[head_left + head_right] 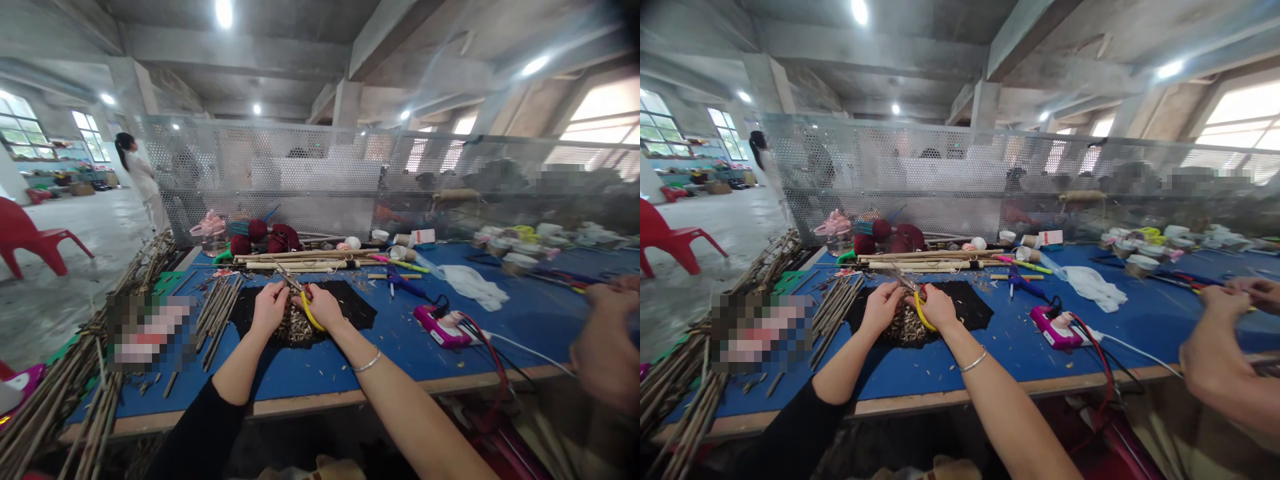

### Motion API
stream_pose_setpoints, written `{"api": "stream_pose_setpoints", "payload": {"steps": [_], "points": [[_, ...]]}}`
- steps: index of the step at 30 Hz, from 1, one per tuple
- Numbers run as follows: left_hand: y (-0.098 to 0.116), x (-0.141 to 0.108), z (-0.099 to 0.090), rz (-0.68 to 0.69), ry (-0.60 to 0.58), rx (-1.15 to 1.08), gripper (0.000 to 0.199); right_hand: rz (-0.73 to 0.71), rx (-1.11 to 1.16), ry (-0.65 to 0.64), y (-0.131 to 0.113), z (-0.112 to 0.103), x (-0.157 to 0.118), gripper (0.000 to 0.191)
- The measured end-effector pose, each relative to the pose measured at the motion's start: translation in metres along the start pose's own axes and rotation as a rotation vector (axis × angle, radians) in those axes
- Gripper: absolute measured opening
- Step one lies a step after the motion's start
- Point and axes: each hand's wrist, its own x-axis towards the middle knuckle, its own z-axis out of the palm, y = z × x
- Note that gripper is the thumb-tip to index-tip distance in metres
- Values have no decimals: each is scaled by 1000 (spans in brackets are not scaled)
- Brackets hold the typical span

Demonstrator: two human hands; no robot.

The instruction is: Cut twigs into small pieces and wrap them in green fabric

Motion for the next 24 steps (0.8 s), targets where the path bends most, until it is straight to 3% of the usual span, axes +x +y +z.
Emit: {"api": "stream_pose_setpoints", "payload": {"steps": [7,10,15,24], "points": [[8,4,5,-280,57,-293,32,-13,-25,10,2,-1,0,43],[9,4,6,-335,67,-360,30,-31,-22,12,3,-1,-1,46],[8,3,5,-241,16,-273,23,-120,27,33,-1,0,-1,49],[4,-2,9,-104,143,-195,26,-152,41,27,-8,1,-2,51]]}}
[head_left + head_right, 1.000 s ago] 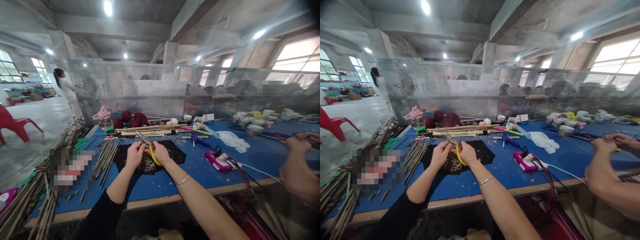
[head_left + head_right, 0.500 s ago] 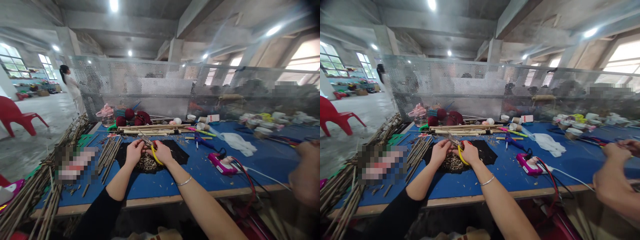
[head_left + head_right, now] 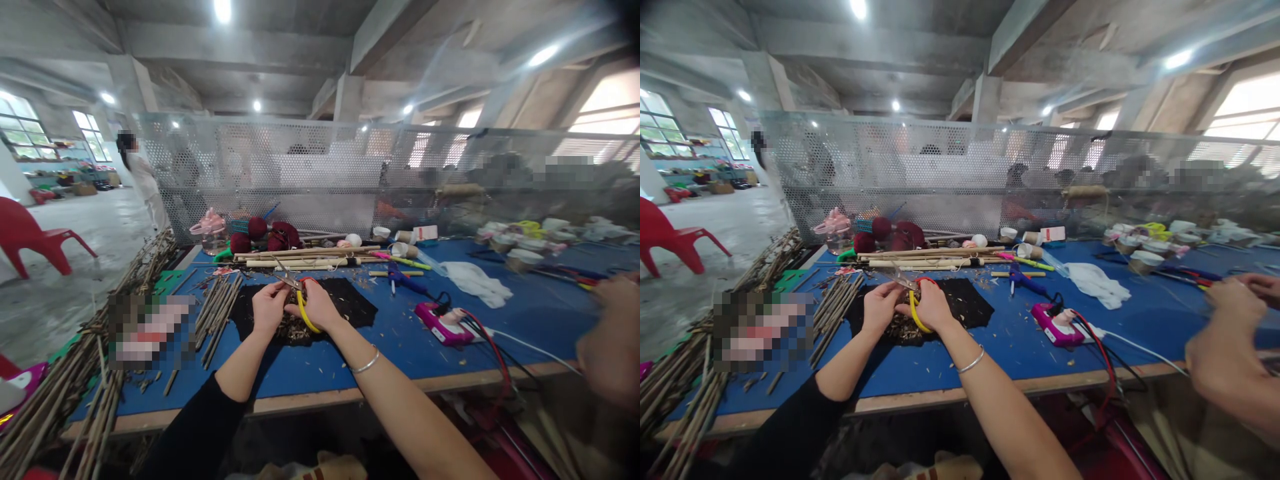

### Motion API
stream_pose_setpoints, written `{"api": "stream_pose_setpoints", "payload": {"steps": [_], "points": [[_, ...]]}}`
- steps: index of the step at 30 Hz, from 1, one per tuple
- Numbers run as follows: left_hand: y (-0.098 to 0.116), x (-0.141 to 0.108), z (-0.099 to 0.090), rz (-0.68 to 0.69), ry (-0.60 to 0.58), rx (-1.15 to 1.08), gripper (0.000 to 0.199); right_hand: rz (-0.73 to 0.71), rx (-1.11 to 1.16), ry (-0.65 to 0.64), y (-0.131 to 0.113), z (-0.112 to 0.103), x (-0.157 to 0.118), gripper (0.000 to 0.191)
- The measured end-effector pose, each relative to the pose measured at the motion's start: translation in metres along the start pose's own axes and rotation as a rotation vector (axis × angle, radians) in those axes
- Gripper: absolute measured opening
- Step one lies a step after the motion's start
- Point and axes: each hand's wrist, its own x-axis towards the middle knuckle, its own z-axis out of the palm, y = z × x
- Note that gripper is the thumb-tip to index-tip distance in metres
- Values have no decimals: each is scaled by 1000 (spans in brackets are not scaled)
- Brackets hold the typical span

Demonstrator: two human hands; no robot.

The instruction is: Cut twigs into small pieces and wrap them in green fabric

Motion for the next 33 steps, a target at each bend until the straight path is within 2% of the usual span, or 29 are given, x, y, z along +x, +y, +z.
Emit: {"api": "stream_pose_setpoints", "payload": {"steps": [4,11,18,24,33], "points": [[-1,-1,0,93,70,106,21,-12,7,-5,-2,-2,-1,48],[5,-2,-2,180,48,178,18,15,-10,-8,5,2,-2,46],[9,-4,-2,169,61,200,21,65,-3,-5,5,3,-2,44],[9,-4,-3,61,18,169,25,97,-20,-28,6,0,-2,46],[7,-3,-3,117,-25,236,25,68,-85,1,8,5,-1,52]]}}
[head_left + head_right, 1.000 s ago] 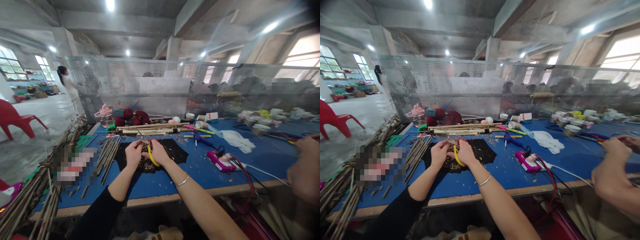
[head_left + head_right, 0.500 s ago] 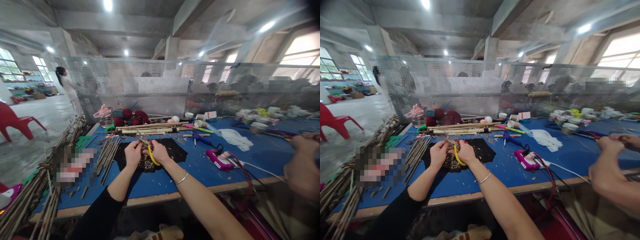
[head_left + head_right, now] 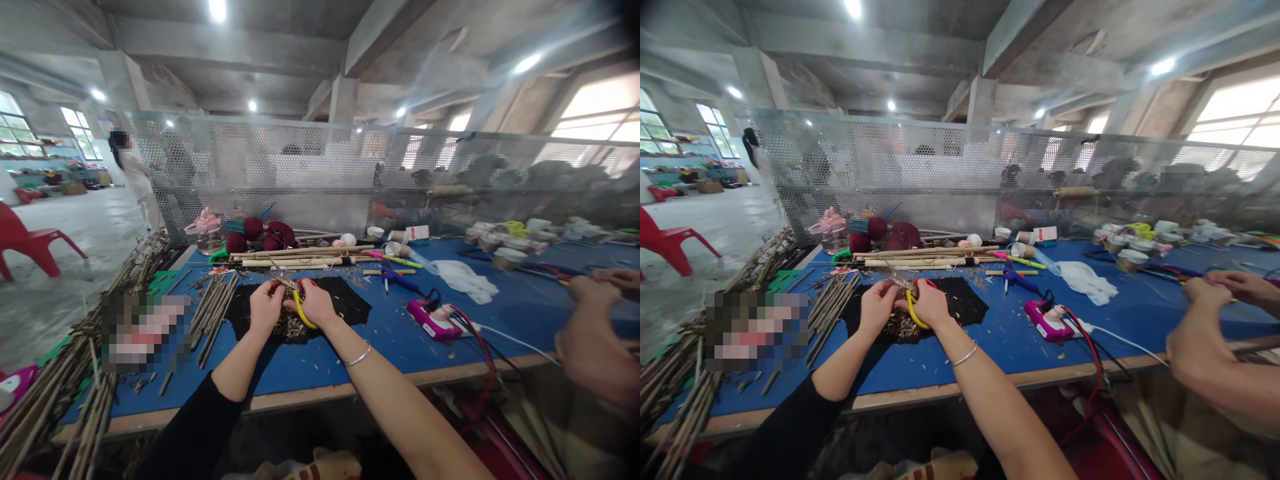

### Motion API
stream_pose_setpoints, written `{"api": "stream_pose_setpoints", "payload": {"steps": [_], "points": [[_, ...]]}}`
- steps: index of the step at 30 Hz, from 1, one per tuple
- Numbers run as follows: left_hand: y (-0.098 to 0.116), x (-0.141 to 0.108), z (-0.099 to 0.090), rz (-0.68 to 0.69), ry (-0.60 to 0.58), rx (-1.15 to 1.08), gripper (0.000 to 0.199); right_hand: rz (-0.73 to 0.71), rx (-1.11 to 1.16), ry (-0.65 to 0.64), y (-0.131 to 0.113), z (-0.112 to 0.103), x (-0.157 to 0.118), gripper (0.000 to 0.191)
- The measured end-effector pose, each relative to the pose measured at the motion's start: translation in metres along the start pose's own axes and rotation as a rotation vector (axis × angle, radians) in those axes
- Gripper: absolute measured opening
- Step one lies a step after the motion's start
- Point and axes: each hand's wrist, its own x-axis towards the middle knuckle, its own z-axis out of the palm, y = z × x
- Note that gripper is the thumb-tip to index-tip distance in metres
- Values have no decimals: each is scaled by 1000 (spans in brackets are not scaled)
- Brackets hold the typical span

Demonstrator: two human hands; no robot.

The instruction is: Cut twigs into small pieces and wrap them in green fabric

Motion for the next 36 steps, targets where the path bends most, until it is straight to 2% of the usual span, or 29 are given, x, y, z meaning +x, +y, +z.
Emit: {"api": "stream_pose_setpoints", "payload": {"steps": [8,14,23,31,36], "points": [[3,-3,0,-22,-25,-60,27,8,-12,23,-5,-5,-1,53],[2,-2,2,-59,-49,-41,24,-56,9,37,-5,-10,-2,53],[8,-3,-4,-17,-50,43,26,14,16,-26,-3,-6,-2,56],[6,-1,-4,-97,-47,16,31,55,29,-72,-2,-7,-1,53],[3,-1,-4,-100,-55,7,31,71,17,-79,-2,-7,-1,51]]}}
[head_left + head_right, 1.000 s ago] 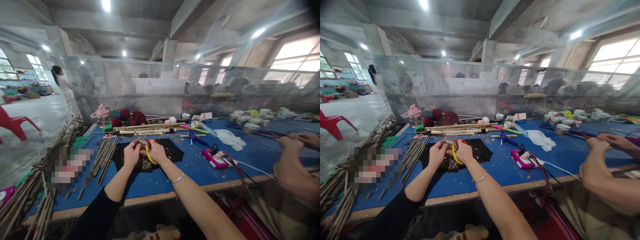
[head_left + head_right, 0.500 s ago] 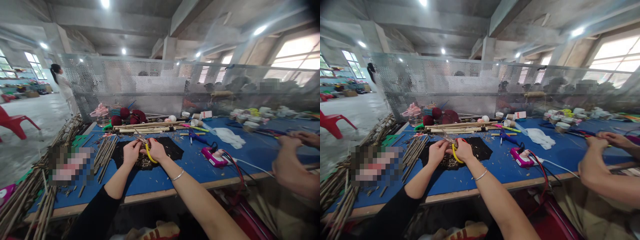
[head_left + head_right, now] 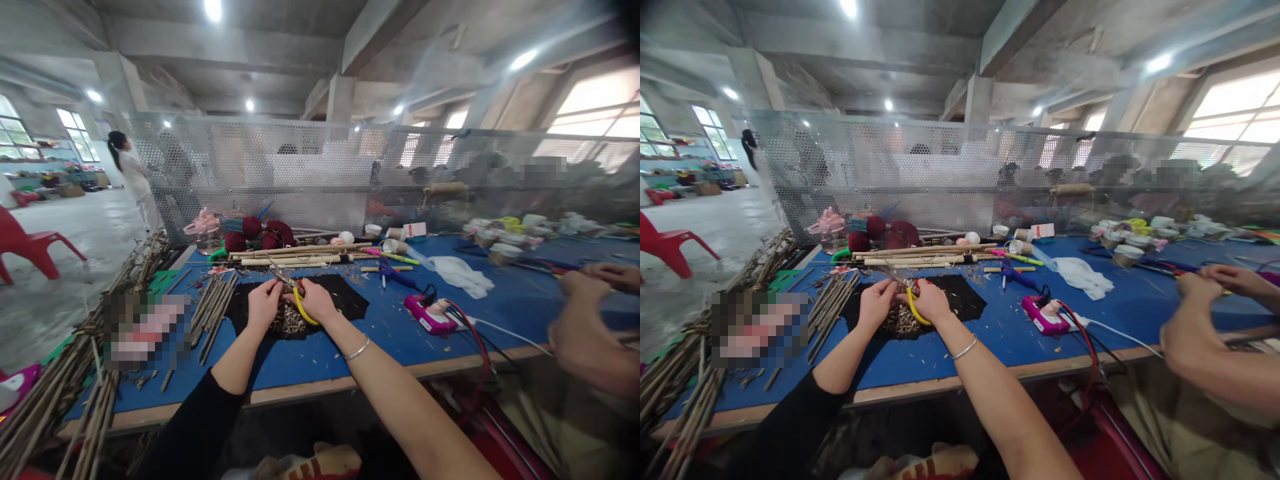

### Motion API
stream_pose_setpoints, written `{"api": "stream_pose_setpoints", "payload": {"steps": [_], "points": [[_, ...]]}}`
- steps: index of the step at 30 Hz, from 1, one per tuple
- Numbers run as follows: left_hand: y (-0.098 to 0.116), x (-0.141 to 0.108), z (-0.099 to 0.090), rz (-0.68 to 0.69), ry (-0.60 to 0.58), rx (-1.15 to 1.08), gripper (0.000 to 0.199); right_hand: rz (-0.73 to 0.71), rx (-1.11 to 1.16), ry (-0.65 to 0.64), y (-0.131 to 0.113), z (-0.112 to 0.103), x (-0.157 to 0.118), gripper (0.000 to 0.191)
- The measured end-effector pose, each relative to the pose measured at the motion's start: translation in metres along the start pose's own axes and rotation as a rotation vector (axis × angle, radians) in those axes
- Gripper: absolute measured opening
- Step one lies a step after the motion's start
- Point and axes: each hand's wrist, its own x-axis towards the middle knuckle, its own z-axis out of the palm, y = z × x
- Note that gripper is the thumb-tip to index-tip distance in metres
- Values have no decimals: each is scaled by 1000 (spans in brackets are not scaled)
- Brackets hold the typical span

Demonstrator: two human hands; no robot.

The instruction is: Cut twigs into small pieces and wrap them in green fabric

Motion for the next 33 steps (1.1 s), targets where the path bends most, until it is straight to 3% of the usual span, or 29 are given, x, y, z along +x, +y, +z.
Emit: {"api": "stream_pose_setpoints", "payload": {"steps": [5,11,15,19,24,28,33], "points": [[-4,1,4,-100,4,-118,33,-9,-8,3,2,0,1,51],[-2,6,5,-163,22,-214,21,-23,-29,-12,1,0,1,51],[-4,6,4,-209,0,-284,27,-11,-82,19,0,-2,0,54],[-3,4,3,-107,-64,-144,26,-32,-63,50,-2,-5,-2,54],[-2,3,2,5,-55,-6,24,-22,-44,47,-5,-7,-2,54],[-2,3,4,-35,-34,-37,27,12,-36,20,-4,-6,-1,51],[-5,6,7,-131,-12,-230,33,7,-30,47,-3,-4,-1,51]]}}
